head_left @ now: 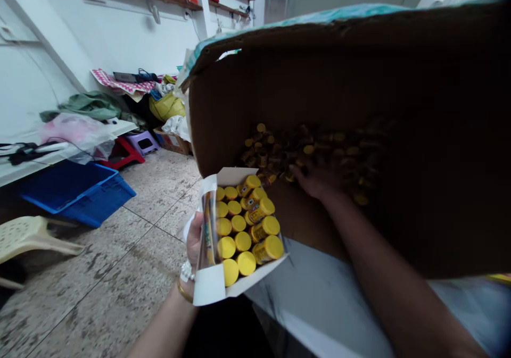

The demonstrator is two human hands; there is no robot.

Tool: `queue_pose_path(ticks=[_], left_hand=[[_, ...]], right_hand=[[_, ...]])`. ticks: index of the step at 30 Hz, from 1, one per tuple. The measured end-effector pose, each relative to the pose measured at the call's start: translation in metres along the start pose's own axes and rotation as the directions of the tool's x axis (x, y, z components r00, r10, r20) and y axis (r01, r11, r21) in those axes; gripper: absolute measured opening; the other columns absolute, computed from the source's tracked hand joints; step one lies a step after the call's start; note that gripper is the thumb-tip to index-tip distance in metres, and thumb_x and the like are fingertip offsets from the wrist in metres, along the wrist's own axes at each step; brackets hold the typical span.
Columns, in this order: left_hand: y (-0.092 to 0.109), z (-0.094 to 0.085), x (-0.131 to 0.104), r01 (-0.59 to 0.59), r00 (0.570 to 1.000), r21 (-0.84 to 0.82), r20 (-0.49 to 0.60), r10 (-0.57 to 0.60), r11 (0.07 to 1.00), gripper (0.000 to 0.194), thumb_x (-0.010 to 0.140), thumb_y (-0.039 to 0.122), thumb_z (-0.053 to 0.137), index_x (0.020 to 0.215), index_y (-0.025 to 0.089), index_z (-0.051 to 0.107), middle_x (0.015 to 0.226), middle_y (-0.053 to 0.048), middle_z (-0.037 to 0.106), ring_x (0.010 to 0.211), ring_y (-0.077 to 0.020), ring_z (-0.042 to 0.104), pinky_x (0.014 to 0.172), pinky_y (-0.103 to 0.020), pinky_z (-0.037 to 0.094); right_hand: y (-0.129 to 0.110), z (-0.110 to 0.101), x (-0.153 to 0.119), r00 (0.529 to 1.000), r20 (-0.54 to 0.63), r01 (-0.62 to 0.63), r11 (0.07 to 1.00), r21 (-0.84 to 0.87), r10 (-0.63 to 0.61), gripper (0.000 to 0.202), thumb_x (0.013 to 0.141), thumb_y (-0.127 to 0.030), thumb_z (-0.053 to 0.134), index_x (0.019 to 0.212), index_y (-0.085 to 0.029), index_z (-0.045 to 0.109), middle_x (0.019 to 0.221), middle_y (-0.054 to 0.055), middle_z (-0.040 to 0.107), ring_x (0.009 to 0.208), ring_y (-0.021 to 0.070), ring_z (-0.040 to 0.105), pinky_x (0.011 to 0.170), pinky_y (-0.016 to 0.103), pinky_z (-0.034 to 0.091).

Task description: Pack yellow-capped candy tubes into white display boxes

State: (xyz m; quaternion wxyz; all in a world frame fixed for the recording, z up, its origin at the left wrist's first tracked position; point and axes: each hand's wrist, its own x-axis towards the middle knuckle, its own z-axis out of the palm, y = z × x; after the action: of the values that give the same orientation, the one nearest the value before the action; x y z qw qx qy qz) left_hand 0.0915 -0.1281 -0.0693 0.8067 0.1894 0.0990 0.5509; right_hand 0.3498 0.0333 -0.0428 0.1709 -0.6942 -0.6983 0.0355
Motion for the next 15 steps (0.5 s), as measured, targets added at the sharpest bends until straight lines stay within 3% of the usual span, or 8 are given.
queue_pose_path(ticks=[2,4,6,8,11,13,15], left_hand=[[0.002,0.002,0.000,-0.014,1.000,0.004,0.023,0.014,1.000,0.065,0.089,0.065,0.049,0.145,0.031,0.056,0.144,-0.007,0.064,0.144,-0.0366,0.047,0.119,-0.056,0.037],[0.003,0.004,-0.003,-0.030,0.999,0.010,0.040,0.030,0.999,0.066,0.090,0.060,0.050,0.148,0.028,0.052,0.146,-0.009,0.062,0.144,-0.0358,0.046,0.119,-0.054,0.036],[0.005,0.006,-0.009,-0.023,0.999,0.008,0.039,0.023,1.000,0.065,0.093,0.057,0.048,0.149,0.024,0.051,0.144,-0.011,0.063,0.143,-0.0355,0.048,0.118,-0.052,0.038],[0.007,0.008,-0.019,0.027,0.999,0.010,0.030,-0.027,1.000,0.061,0.097,0.052,0.045,0.148,0.020,0.052,0.139,-0.014,0.066,0.138,-0.0354,0.053,0.117,-0.052,0.041],[0.007,0.009,-0.037,0.091,0.995,0.001,0.044,-0.091,0.996,0.054,0.101,0.046,0.041,0.144,0.018,0.057,0.131,-0.015,0.071,0.130,-0.0342,0.061,0.115,-0.052,0.043],[0.007,0.010,-0.047,0.094,0.992,-0.024,0.087,-0.091,0.995,0.049,0.101,0.046,0.042,0.136,0.020,0.065,0.124,-0.013,0.074,0.124,-0.0329,0.065,0.115,-0.051,0.044],[0.006,0.011,-0.054,0.076,0.988,-0.067,0.139,-0.066,0.995,0.045,0.101,0.047,0.045,0.127,0.022,0.072,0.115,-0.010,0.078,0.115,-0.0298,0.071,0.113,-0.048,0.047]], right_hand=[[-0.013,0.003,-0.016,0.997,0.050,0.067,0.998,-0.014,-0.067,0.074,0.092,-0.078,0.039,0.151,-0.034,0.051,0.166,0.016,0.030,0.153,0.0517,0.009,0.110,0.081,0.013],[-0.024,-0.001,-0.035,0.984,0.127,0.133,0.990,-0.049,-0.126,0.077,0.082,-0.075,0.061,0.150,-0.039,0.051,0.167,0.014,0.026,0.152,0.0528,0.011,0.108,0.082,0.018],[-0.023,-0.013,-0.048,0.951,0.237,0.217,0.975,-0.048,-0.200,0.083,0.070,-0.064,0.081,0.146,-0.040,0.055,0.168,0.013,0.025,0.149,0.0515,0.026,0.107,0.075,0.030],[-0.011,-0.031,-0.055,0.912,0.291,0.304,0.953,-0.008,-0.288,0.079,0.066,-0.053,0.088,0.139,-0.038,0.063,0.166,0.011,0.031,0.144,0.0466,0.040,0.106,0.063,0.042],[0.010,-0.063,-0.058,0.936,0.133,0.333,0.942,-0.033,-0.326,0.065,0.073,-0.045,0.085,0.135,-0.034,0.068,0.150,0.013,0.053,0.133,0.0429,0.054,0.100,0.055,0.049],[0.014,-0.078,-0.063,0.952,0.028,0.307,0.949,-0.071,-0.305,0.057,0.078,-0.043,0.081,0.132,-0.029,0.071,0.127,0.015,0.070,0.113,0.0401,0.066,0.089,0.052,0.054],[0.006,-0.084,-0.072,0.935,0.075,0.349,0.936,-0.034,-0.346,0.050,0.082,-0.045,0.077,0.129,-0.029,0.072,0.111,0.011,0.076,0.094,0.0334,0.072,0.080,0.045,0.055]])
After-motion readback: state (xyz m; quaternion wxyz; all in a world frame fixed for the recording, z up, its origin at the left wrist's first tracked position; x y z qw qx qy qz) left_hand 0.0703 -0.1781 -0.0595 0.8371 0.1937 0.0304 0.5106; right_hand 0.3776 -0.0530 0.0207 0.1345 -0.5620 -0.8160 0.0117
